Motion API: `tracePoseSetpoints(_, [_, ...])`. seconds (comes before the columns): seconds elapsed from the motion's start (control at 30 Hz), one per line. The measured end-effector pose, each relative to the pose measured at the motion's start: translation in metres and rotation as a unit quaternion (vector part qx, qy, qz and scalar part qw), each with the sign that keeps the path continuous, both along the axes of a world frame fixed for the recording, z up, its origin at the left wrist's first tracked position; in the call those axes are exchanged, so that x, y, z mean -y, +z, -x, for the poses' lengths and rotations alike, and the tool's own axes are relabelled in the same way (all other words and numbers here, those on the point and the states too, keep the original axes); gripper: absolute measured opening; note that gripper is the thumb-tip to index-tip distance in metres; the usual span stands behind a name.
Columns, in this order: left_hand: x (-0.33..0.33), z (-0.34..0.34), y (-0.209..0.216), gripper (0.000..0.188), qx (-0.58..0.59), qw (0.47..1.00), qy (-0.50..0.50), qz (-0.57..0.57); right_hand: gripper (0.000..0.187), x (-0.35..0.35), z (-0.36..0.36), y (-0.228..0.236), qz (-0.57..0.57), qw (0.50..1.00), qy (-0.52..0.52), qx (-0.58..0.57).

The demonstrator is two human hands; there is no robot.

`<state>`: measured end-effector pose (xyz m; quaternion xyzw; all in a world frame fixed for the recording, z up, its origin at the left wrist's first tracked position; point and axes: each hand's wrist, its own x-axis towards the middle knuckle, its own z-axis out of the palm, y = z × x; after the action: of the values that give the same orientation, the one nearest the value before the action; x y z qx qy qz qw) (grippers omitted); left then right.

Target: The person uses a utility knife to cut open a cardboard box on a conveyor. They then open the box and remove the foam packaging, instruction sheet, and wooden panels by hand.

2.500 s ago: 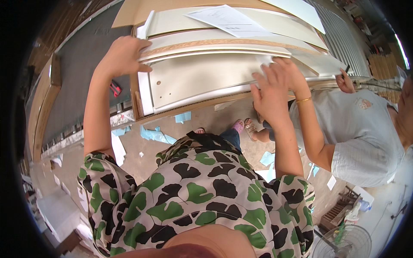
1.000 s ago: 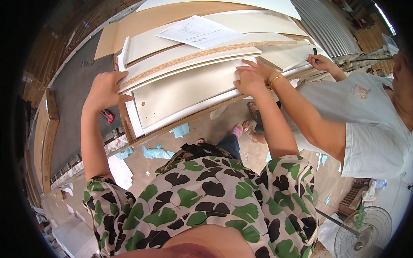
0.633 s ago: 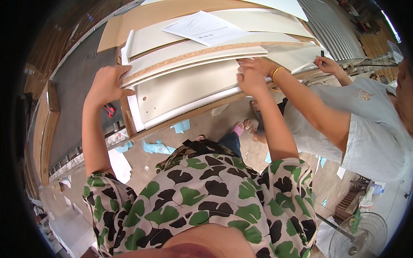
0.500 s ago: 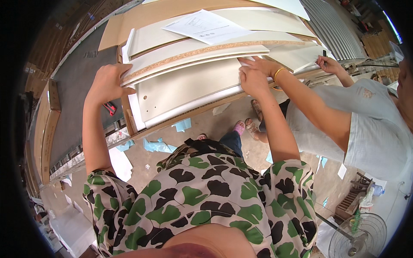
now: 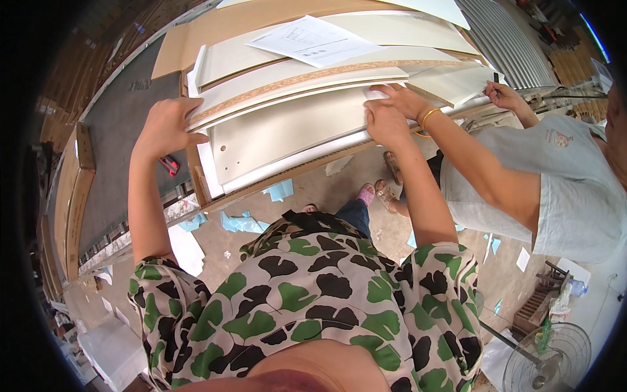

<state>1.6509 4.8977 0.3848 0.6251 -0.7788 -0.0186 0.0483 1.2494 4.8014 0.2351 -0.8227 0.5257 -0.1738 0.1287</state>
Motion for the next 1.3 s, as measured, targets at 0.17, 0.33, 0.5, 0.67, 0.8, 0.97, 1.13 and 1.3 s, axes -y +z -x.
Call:
tracePoseSetpoints(0.17, [0.002,-0.002,0.000,0.054,0.026,0.998,0.028,-0.050,0.025,0.001,0.002,-0.004,0.067,0.995,0.054,0.059])
tracePoseSetpoints(0.33, [0.001,-0.001,0.000,0.054,0.014,0.999,0.022,-0.038,0.026,-0.002,0.004,0.000,0.001,1.000,0.012,-0.015])
tracePoseSetpoints(0.5, [-0.001,0.000,-0.001,0.041,0.007,1.000,0.006,-0.010,0.028,0.001,0.006,-0.009,0.036,0.999,0.031,-0.001])
tracePoseSetpoints(0.67, [0.002,0.002,0.000,0.041,0.011,1.000,-0.004,-0.007,0.030,0.005,0.007,-0.014,0.045,0.999,0.019,-0.009])
tracePoseSetpoints(0.8, [0.004,0.002,0.000,0.041,0.015,1.000,0.002,-0.018,0.037,0.014,0.000,0.002,-0.088,0.987,0.036,-0.126])
tracePoseSetpoints(0.97, [-0.009,-0.018,-0.015,0.048,0.020,1.000,0.011,-0.004,0.052,0.007,-0.053,0.043,-0.120,0.933,0.089,-0.329])
tracePoseSetpoints(1.13, [0.002,-0.001,-0.003,0.050,0.079,0.997,-0.005,-0.026,0.066,-0.025,-0.120,0.028,-0.070,0.931,0.328,-0.142])
tracePoseSetpoints(1.3, [0.001,-0.006,-0.012,0.048,0.056,0.998,-0.010,-0.020,0.048,0.005,-0.149,-0.033,0.026,0.885,0.401,-0.234])
